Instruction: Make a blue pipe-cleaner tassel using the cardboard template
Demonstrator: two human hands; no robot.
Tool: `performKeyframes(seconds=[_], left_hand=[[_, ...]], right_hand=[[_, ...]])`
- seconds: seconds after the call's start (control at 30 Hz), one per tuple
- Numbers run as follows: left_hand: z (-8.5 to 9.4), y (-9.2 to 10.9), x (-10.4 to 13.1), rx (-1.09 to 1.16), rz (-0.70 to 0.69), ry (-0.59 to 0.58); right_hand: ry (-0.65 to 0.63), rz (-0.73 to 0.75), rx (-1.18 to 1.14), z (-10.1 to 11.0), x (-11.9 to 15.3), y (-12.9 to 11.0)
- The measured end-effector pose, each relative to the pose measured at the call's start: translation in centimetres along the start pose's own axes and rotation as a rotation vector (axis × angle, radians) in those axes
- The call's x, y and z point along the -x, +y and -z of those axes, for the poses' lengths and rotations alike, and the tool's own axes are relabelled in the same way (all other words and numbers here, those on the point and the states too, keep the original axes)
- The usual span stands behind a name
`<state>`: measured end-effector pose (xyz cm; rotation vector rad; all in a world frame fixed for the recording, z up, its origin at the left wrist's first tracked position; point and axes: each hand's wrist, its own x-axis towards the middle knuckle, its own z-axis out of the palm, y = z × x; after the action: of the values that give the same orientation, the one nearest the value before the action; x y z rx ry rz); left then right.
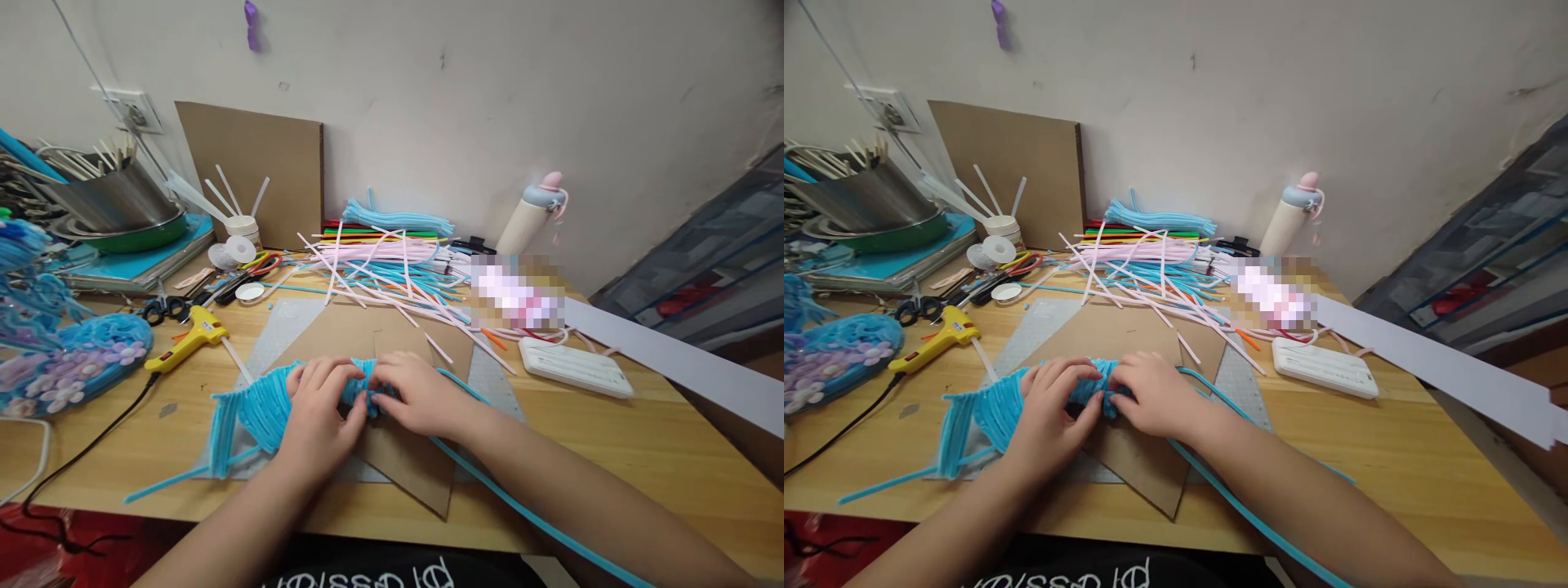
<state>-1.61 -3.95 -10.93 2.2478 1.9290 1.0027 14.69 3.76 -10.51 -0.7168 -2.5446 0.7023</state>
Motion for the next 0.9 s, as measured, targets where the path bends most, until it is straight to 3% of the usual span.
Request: performKeyframes(seconds=[0.17, 0.43, 0.7, 0.83, 0.9], left_hand=[[0.1, -0.3, -0.1, 0.009, -0.031, -0.049], [0.2, -1.2, 0.1, 0.098, 0.031, -0.087], [-0.2, -1.9, -0.1, 0.08, 0.06, -0.067], [-0.1, -1.8, -0.1, 0.098, 0.026, -0.078], [0.0, -1.8, -0.1, 0.127, 0.054, -0.026]], right_hand=[[0.072, -0.004, -0.056, -0.7, -0.2, -0.2], [0.198, -0.054, -0.128, -0.9, -0.1, -0.1], [0.169, 0.085, -0.283, -0.9, -0.3, -0.5], [0.202, 0.039, -0.348, -0.7, -0.3, -0.5], [0.201, 0.022, -0.31, -0.6, -0.2, -0.4]])
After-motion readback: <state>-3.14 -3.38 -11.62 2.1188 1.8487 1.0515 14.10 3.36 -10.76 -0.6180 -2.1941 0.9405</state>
